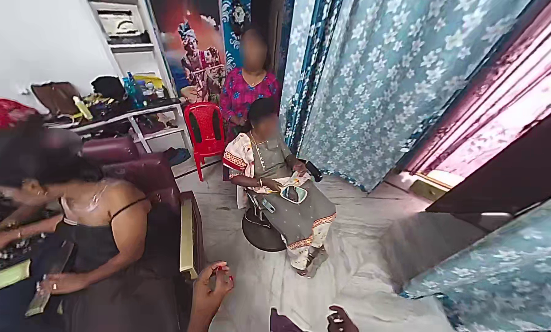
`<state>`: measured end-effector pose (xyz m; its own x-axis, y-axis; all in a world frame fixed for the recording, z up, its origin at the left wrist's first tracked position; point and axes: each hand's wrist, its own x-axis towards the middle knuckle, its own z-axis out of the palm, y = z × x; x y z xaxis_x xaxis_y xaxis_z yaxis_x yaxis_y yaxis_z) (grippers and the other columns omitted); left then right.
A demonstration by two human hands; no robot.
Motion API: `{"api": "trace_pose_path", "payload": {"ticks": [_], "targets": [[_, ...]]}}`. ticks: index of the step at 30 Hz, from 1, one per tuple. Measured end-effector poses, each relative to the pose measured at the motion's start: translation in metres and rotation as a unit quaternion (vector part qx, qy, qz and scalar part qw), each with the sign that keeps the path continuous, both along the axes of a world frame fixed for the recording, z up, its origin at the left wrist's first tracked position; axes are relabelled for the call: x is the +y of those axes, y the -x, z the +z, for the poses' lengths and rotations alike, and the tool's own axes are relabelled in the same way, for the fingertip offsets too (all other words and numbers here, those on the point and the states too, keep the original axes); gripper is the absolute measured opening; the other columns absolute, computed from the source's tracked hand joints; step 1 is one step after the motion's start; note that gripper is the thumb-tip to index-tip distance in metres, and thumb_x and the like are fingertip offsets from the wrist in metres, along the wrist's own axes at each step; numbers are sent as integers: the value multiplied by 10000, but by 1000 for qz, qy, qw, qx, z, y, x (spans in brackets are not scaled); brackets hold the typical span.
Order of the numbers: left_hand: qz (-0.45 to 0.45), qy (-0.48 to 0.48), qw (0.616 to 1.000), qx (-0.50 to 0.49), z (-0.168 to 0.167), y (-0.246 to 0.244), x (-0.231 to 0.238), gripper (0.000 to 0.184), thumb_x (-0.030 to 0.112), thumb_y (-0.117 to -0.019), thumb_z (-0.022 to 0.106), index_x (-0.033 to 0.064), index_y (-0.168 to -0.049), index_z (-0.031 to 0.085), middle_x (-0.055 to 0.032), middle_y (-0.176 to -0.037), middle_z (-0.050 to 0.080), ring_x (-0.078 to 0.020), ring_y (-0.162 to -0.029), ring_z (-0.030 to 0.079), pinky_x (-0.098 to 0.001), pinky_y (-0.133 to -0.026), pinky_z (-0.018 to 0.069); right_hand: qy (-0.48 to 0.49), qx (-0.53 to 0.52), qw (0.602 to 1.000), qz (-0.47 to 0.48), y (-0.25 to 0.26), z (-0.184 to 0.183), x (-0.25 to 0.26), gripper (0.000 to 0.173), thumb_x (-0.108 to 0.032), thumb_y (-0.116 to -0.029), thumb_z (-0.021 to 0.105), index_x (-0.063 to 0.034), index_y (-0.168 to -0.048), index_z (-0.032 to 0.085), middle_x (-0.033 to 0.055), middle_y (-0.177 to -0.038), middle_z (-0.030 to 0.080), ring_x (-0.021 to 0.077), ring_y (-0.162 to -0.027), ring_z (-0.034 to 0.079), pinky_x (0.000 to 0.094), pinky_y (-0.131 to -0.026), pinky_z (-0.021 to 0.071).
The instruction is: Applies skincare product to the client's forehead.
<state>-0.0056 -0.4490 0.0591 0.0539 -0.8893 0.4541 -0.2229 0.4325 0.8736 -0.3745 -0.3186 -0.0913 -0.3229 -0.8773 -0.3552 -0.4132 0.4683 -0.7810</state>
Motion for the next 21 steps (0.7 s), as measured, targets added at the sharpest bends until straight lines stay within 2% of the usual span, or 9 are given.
{"api": "trace_pose_path", "payload": {"ticks": [2,5,7,11,13,15,17,19,21], "targets": [[-12,19,999,26,-2,-7,-64,275,170,-858,661,-33,-1044,679,16,-958,731,17,-885,683,-193,-821,577,51,-5,999,9,-11,10,-71,433,-50,-958,629,109,-1351,537,286,-1089,680,352,-863,714,497,-784,588],[-36,44,998,41,-13,-16,-163,216,277,-902,707,163,-1085,708,137,-1023,733,14,-937,690,-207,-844,585,143,-28,989,39,-45,18,-192,427,-49,-920,634,105,-1312,560,275,-1103,678,317,-836,719,457,-733,607],[-38,55,997,34,-16,-19,-231,192,305,-918,708,248,-1100,710,170,-1036,728,17,-943,689,-205,-837,589,218,-27,972,86,-69,37,-282,444,-70,-885,631,108,-1289,578,254,-1070,702,280,-809,727,426,-721,613],[-20,64,998,-20,19,-37,-357,197,325,-928,690,221,-1094,713,145,-1013,726,28,-922,678,-204,-819,584,351,-86,918,166,-99,122,-448,422,-112,-895,629,87,-1265,593,134,-1023,714,120,-835,693,305,-760,593],[-7,86,995,-51,44,-51,-408,241,402,-945,673,226,-1106,710,149,-1019,725,37,-933,676,-201,-821,582,412,-144,885,162,-98,166,-512,376,-161,-932,603,1,-1270,585,2,-1018,709,38,-868,672,246,-772,579],[-13,116,992,-38,63,-55,-461,225,427,-953,665,318,-1147,700,204,-1057,712,48,-946,672,-180,-826,575,462,-249,841,131,-90,209,-568,278,-304,-1011,594,-206,-1270,608,-128,-1057,711,-2,-908,671,213,-804,580],[-26,142,990,-13,67,-50,-520,209,419,-968,648,340,-1157,691,219,-1053,705,49,-933,669,-162,-823,562,494,-367,780,111,-78,238,-614,300,-397,-994,625,-291,-1272,664,-109,-1101,726,40,-948,691,242,-852,585],[-55,157,986,14,59,-36,-580,201,390,-967,652,330,-1155,689,221,-1028,703,54,-918,665,-151,-824,555,524,-440,721,107,-68,251,-647,362,-428,-965,642,-263,-1285,677,-49,-1141,717,97,-980,687,278,-877,570],[-100,173,979,30,47,-13,-645,217,377,-944,686,315,-1151,692,220,-1001,704,70,-899,658,-138,-812,549,550,-472,685,78,-66,256,-672,402,-452,-942,640,-229,-1272,700,-26,-1131,715,107,-959,678,283,-857,555]]}}
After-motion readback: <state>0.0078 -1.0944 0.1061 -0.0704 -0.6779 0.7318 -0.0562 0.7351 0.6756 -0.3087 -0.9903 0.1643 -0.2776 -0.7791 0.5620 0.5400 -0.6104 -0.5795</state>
